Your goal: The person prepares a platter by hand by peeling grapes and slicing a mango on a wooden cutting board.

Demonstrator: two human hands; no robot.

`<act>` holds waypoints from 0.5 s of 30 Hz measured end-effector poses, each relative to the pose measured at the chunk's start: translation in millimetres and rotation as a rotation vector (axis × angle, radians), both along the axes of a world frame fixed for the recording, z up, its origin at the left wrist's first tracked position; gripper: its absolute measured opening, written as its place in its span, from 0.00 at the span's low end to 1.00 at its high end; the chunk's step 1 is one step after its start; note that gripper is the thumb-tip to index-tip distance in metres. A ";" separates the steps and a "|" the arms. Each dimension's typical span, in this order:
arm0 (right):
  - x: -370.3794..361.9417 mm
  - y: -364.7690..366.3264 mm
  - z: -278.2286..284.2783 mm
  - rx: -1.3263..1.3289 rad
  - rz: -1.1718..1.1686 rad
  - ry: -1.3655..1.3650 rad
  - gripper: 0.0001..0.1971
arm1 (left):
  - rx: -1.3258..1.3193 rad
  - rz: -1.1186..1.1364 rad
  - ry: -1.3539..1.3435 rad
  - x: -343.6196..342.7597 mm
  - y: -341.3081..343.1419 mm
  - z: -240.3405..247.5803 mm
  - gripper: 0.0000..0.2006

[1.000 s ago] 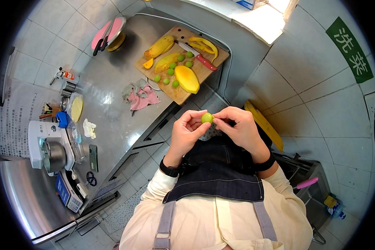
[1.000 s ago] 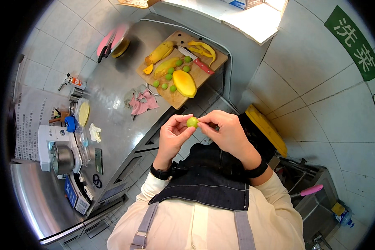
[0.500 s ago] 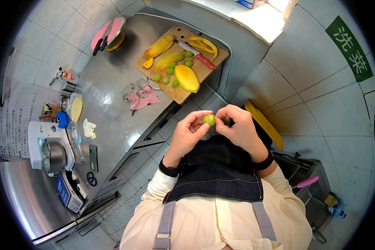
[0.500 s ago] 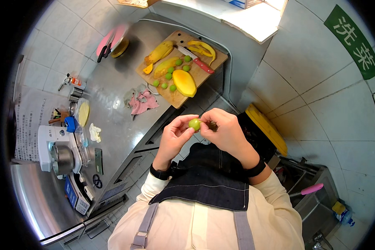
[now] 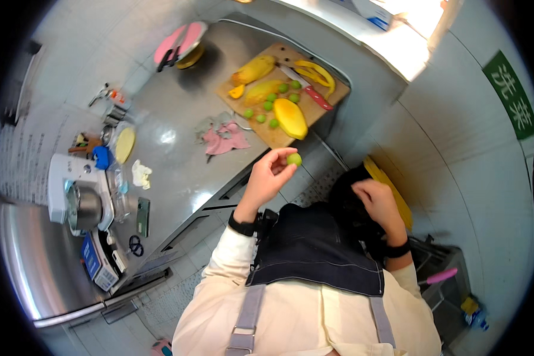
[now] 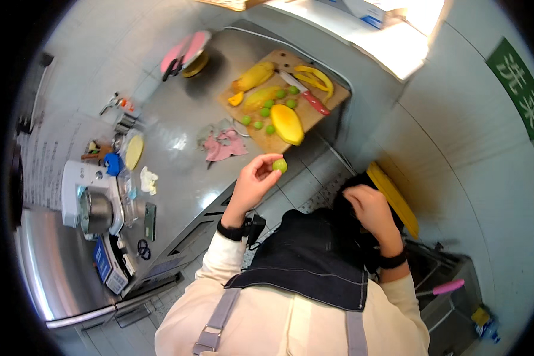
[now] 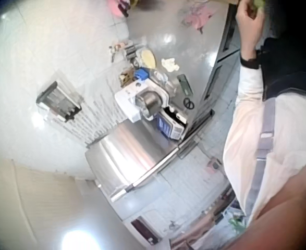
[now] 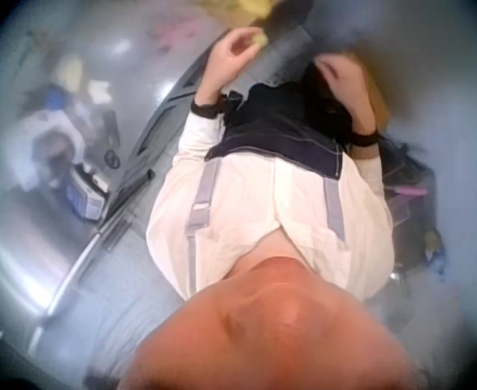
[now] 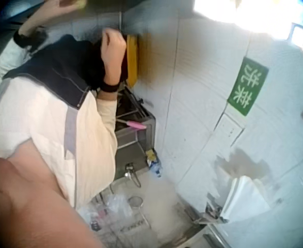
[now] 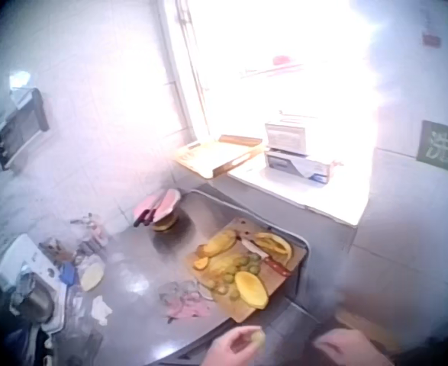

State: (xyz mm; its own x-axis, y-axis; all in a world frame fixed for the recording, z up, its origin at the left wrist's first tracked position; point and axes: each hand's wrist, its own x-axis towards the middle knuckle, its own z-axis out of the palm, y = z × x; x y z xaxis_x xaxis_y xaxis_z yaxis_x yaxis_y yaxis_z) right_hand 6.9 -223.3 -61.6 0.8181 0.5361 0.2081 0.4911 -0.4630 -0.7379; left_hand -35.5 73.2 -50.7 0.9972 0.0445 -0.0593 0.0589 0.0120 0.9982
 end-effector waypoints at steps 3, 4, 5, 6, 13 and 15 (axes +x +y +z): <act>-14.1 -43.7 -65.6 -0.439 0.020 0.164 0.09 | 0.318 0.237 -0.012 26.8 52.7 -39.6 0.17; -26.3 -57.5 -91.8 -0.633 -0.005 0.090 0.10 | 0.395 0.299 -0.052 35.7 70.2 -55.8 0.17; -37.3 -68.6 -113.6 -0.820 -0.038 0.012 0.11 | 0.476 0.356 -0.094 46.7 86.8 -73.7 0.17; -41.3 -76.6 -122.7 -0.935 -0.045 0.114 0.13 | 0.554 0.405 -0.136 58.6 98.2 -82.3 0.17; -64.2 -77.5 -110.9 -0.851 -0.241 0.224 0.22 | 0.783 0.424 -0.211 136.0 113.0 -95.1 0.17; -67.6 -78.8 -104.6 -0.786 -0.219 0.240 0.23 | 0.845 0.413 -0.205 151.9 116.8 -112.1 0.18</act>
